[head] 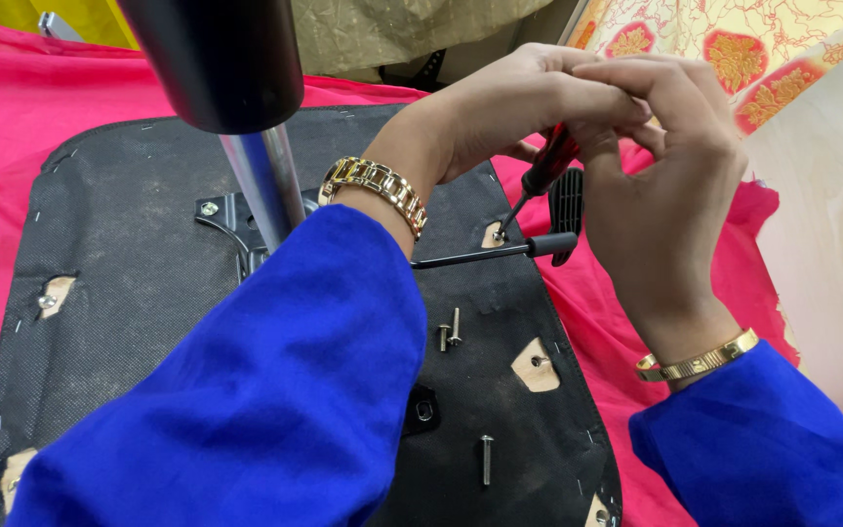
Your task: The person attaches a metal mechanism plate to the underside of an office chair seat, inserting screws by hand and tightening them with a screwdriver. They hold the seat steady on a red cloth while driving each screw, working around the plate.
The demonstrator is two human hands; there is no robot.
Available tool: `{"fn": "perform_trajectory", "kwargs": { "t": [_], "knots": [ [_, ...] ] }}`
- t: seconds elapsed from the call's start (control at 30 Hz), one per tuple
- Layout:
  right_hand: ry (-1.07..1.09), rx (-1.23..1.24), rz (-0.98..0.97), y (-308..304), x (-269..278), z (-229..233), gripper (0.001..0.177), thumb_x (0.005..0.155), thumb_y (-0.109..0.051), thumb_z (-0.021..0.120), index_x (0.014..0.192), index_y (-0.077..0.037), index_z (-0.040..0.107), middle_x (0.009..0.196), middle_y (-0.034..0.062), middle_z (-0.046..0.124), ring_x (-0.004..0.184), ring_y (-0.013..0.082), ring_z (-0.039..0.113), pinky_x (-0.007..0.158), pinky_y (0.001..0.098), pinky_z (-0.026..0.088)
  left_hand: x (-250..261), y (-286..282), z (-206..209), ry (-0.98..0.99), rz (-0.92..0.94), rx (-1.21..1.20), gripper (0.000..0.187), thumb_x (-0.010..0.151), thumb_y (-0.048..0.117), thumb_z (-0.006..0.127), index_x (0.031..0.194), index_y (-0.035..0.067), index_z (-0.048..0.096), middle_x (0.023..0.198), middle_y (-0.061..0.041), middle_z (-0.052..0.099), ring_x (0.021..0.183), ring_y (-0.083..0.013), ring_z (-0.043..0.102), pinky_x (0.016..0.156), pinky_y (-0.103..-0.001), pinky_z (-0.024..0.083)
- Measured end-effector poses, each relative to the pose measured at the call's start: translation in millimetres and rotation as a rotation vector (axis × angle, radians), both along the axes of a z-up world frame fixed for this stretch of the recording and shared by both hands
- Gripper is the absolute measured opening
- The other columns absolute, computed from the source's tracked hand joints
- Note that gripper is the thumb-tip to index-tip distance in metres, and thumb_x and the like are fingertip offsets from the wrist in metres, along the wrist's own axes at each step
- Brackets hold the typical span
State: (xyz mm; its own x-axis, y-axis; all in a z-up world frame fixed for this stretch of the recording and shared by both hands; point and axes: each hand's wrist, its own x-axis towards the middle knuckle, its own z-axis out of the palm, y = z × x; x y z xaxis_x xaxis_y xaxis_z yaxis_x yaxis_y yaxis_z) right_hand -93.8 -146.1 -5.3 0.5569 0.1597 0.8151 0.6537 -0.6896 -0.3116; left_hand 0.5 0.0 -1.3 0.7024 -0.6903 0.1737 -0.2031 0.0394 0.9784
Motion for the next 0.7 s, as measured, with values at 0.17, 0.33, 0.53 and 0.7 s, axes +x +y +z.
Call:
{"fn": "perform_trajectory", "kwargs": {
  "t": [0.17,0.33,0.53,0.7],
  "knots": [
    [-0.033,-0.020,0.039,5.9,-6.7,1.6,0.029,0.101,0.013,0.068,0.127,0.000,0.064,0.123,0.0117,0.063,0.115,0.0242,0.067,0.096,0.0309,0.060,3.3,-0.4,-2.9,0.003,0.007,-0.072,0.040,0.080,0.039,0.074,0.113,0.015,0.075,0.101,0.001,0.081,0.100,-0.0114,0.078,0.091,-0.043,0.060],
    [-0.075,-0.014,-0.008,4.7,-3.5,0.3,0.026,0.097,0.004,0.085,0.114,0.000,0.067,0.116,0.0137,0.059,0.108,0.0255,0.062,0.090,0.0297,0.056,5.1,-1.8,-5.5,-0.017,-0.008,-0.064,0.034,0.085,0.031,0.079,0.112,0.011,0.075,0.100,-0.003,0.081,0.087,-0.0104,0.069,0.074,-0.030,0.052],
    [-0.030,-0.016,0.057,2.1,3.3,-4.2,0.033,0.092,0.019,0.068,0.121,0.002,0.067,0.117,0.0132,0.062,0.108,0.0234,0.066,0.097,0.0282,0.056,1.4,-7.6,-4.3,-0.047,0.035,-0.080,0.030,0.084,0.026,0.081,0.107,0.006,0.077,0.094,-0.004,0.075,0.078,-0.0060,0.068,0.067,-0.023,0.054],
    [-0.023,0.000,0.137,4.5,14.1,-5.4,0.040,0.090,0.021,0.064,0.126,0.003,0.063,0.122,0.0138,0.056,0.115,0.0233,0.061,0.100,0.0293,0.055,7.6,-5.9,-5.0,0.014,0.094,-0.097,0.028,0.084,0.023,0.076,0.107,0.006,0.075,0.091,-0.002,0.074,0.082,-0.0114,0.071,0.067,-0.027,0.056]
  ]
}}
